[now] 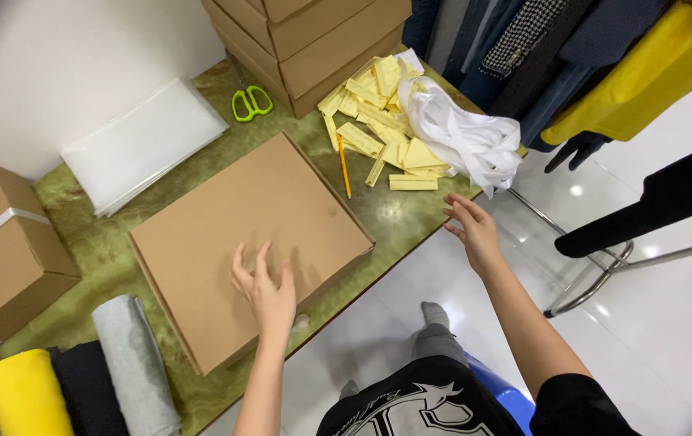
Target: The person places a plastic-wrapped item into a cardboard box and closes the lid. They then wrap a white ribbon around the box, crossing it over the top and tying a bow to secure the package.
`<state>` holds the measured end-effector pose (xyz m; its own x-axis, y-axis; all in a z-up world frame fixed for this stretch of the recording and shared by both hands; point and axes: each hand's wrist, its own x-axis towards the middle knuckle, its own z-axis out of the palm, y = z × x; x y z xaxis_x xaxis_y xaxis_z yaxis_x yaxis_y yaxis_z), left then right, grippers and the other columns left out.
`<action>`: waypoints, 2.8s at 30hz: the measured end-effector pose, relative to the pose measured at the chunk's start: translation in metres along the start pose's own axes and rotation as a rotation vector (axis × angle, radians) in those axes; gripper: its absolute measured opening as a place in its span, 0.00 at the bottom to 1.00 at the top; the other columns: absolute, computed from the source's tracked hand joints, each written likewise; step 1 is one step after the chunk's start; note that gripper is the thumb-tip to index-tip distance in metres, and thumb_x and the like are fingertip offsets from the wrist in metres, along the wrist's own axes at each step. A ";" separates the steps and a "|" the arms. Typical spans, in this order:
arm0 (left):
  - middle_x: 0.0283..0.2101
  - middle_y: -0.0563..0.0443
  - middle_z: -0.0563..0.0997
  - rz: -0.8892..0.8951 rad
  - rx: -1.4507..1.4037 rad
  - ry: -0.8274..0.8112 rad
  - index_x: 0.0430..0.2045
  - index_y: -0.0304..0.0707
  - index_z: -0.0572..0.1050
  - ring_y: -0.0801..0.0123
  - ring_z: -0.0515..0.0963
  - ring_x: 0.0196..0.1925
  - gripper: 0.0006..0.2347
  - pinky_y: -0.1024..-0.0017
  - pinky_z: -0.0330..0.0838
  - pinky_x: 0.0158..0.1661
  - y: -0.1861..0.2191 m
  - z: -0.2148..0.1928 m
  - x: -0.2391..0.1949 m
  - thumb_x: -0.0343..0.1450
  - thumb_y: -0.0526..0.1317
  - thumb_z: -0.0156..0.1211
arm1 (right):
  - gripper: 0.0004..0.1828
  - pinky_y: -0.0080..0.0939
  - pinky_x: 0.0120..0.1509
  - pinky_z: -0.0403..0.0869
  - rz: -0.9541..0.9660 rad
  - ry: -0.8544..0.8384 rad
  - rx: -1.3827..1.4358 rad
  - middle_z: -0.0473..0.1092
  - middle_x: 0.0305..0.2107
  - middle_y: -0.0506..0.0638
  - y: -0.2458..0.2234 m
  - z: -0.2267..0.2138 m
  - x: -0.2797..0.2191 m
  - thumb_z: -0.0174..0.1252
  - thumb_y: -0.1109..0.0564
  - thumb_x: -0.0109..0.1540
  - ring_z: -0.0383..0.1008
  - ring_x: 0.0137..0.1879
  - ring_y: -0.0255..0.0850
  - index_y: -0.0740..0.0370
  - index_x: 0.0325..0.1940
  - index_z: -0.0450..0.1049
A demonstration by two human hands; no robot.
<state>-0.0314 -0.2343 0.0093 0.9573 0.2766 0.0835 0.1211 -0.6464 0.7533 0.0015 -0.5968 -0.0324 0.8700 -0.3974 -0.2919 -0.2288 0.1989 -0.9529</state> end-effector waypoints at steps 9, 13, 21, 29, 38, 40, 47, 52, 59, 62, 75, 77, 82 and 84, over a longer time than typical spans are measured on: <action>0.58 0.46 0.70 0.099 -0.174 -0.132 0.52 0.49 0.81 0.48 0.70 0.61 0.11 0.51 0.65 0.63 0.096 0.191 0.045 0.75 0.40 0.63 | 0.16 0.42 0.48 0.82 -0.110 -0.085 -0.208 0.76 0.56 0.60 -0.039 -0.070 0.132 0.57 0.56 0.72 0.81 0.51 0.46 0.62 0.62 0.79; 0.58 0.48 0.71 0.027 -0.208 -0.191 0.52 0.50 0.82 0.53 0.70 0.64 0.11 0.54 0.66 0.62 0.139 0.233 0.047 0.76 0.40 0.62 | 0.18 0.44 0.47 0.82 -0.146 -0.176 -0.222 0.74 0.60 0.61 -0.058 -0.062 0.185 0.58 0.58 0.70 0.81 0.49 0.46 0.65 0.63 0.78; 0.55 0.48 0.75 0.017 -0.190 -0.132 0.48 0.52 0.83 0.46 0.76 0.60 0.10 0.50 0.66 0.64 0.143 0.267 0.040 0.74 0.39 0.64 | 0.19 0.50 0.34 0.85 -0.083 -0.339 -0.339 0.68 0.60 0.65 -0.029 -0.023 0.280 0.61 0.57 0.67 0.84 0.36 0.53 0.72 0.59 0.78; 0.51 0.49 0.80 -0.086 -0.259 -0.114 0.47 0.54 0.84 0.56 0.83 0.51 0.09 0.56 0.74 0.57 0.140 0.297 0.047 0.75 0.39 0.62 | 0.22 0.42 0.36 0.83 -0.177 -0.364 -0.383 0.63 0.64 0.68 -0.048 -0.032 0.239 0.58 0.59 0.68 0.83 0.42 0.50 0.77 0.63 0.74; 0.50 0.47 0.81 -0.062 -0.343 -0.208 0.48 0.54 0.84 0.55 0.84 0.48 0.09 0.58 0.77 0.52 0.162 0.340 0.039 0.76 0.40 0.62 | 0.20 0.41 0.30 0.84 -0.221 -0.413 -0.559 0.52 0.72 0.68 -0.034 -0.028 0.266 0.62 0.56 0.67 0.81 0.48 0.56 0.62 0.63 0.79; 0.52 0.47 0.81 -0.097 -0.341 -0.223 0.49 0.53 0.84 0.57 0.83 0.50 0.10 0.59 0.76 0.53 0.166 0.334 0.033 0.76 0.41 0.61 | 0.24 0.40 0.30 0.84 -0.235 -0.421 -0.644 0.49 0.75 0.68 -0.036 -0.023 0.262 0.64 0.54 0.66 0.79 0.55 0.63 0.60 0.67 0.77; 0.51 0.45 0.82 -0.167 -0.375 -0.160 0.50 0.52 0.84 0.57 0.83 0.49 0.10 0.59 0.76 0.52 0.163 0.311 0.031 0.77 0.43 0.59 | 0.29 0.43 0.40 0.84 -0.385 -0.449 -0.480 0.56 0.73 0.71 -0.026 -0.031 0.227 0.57 0.61 0.69 0.82 0.45 0.54 0.76 0.73 0.65; 0.57 0.45 0.84 -0.349 -0.542 -0.180 0.55 0.46 0.82 0.56 0.84 0.57 0.18 0.58 0.75 0.57 0.161 0.318 0.041 0.81 0.53 0.51 | 0.18 0.42 0.44 0.83 -0.452 -0.503 -0.382 0.69 0.65 0.63 -0.025 -0.055 0.169 0.55 0.62 0.71 0.82 0.52 0.51 0.70 0.65 0.75; 0.52 0.43 0.81 -0.572 -0.913 -0.145 0.54 0.27 0.77 0.62 0.83 0.52 0.23 0.66 0.74 0.51 0.156 0.346 0.044 0.77 0.53 0.62 | 0.16 0.39 0.41 0.84 -0.549 -0.559 -0.298 0.76 0.61 0.58 -0.005 -0.081 0.123 0.57 0.65 0.70 0.83 0.52 0.48 0.59 0.61 0.81; 0.47 0.52 0.81 -0.558 -0.987 -0.090 0.52 0.31 0.79 0.70 0.83 0.45 0.17 0.74 0.77 0.47 0.148 0.349 0.046 0.76 0.47 0.67 | 0.14 0.41 0.43 0.85 -0.495 -0.593 -0.294 0.77 0.59 0.58 -0.004 -0.087 0.111 0.58 0.65 0.69 0.84 0.50 0.49 0.60 0.58 0.83; 0.37 0.52 0.87 -0.527 -0.996 -0.120 0.52 0.38 0.81 0.66 0.90 0.35 0.18 0.65 0.87 0.43 0.117 0.201 0.016 0.74 0.49 0.70 | 0.36 0.60 0.70 0.74 0.512 -0.784 0.109 0.66 0.71 0.61 0.013 -0.073 0.123 0.42 0.31 0.73 0.70 0.72 0.57 0.58 0.75 0.64; 0.31 0.51 0.84 -0.528 -0.985 -0.100 0.52 0.37 0.81 0.66 0.88 0.30 0.16 0.67 0.86 0.39 0.096 0.170 -0.001 0.75 0.48 0.68 | 0.37 0.59 0.74 0.71 0.600 -0.767 0.216 0.66 0.70 0.56 0.035 -0.062 0.134 0.42 0.28 0.72 0.69 0.73 0.54 0.53 0.75 0.64; 0.27 0.59 0.81 -0.563 -0.756 0.021 0.47 0.36 0.84 0.81 0.81 0.25 0.15 0.77 0.82 0.35 0.061 0.087 -0.056 0.74 0.48 0.69 | 0.31 0.46 0.71 0.75 0.766 -0.733 0.357 0.76 0.57 0.40 0.053 -0.026 0.139 0.50 0.29 0.71 0.76 0.62 0.39 0.51 0.67 0.74; 0.26 0.51 0.79 -0.489 -0.513 0.078 0.42 0.36 0.86 0.74 0.77 0.22 0.11 0.76 0.81 0.29 0.029 0.059 -0.077 0.75 0.44 0.69 | 0.17 0.50 0.69 0.78 0.771 -0.664 0.407 0.76 0.57 0.41 0.065 -0.013 0.146 0.60 0.41 0.71 0.77 0.61 0.43 0.49 0.59 0.76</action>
<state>-0.0860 -0.3167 -0.0135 0.8009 0.5121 -0.3102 0.3746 -0.0244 0.9269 0.1081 -0.6538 -0.1381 0.6452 0.4980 -0.5794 -0.7574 0.5165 -0.3994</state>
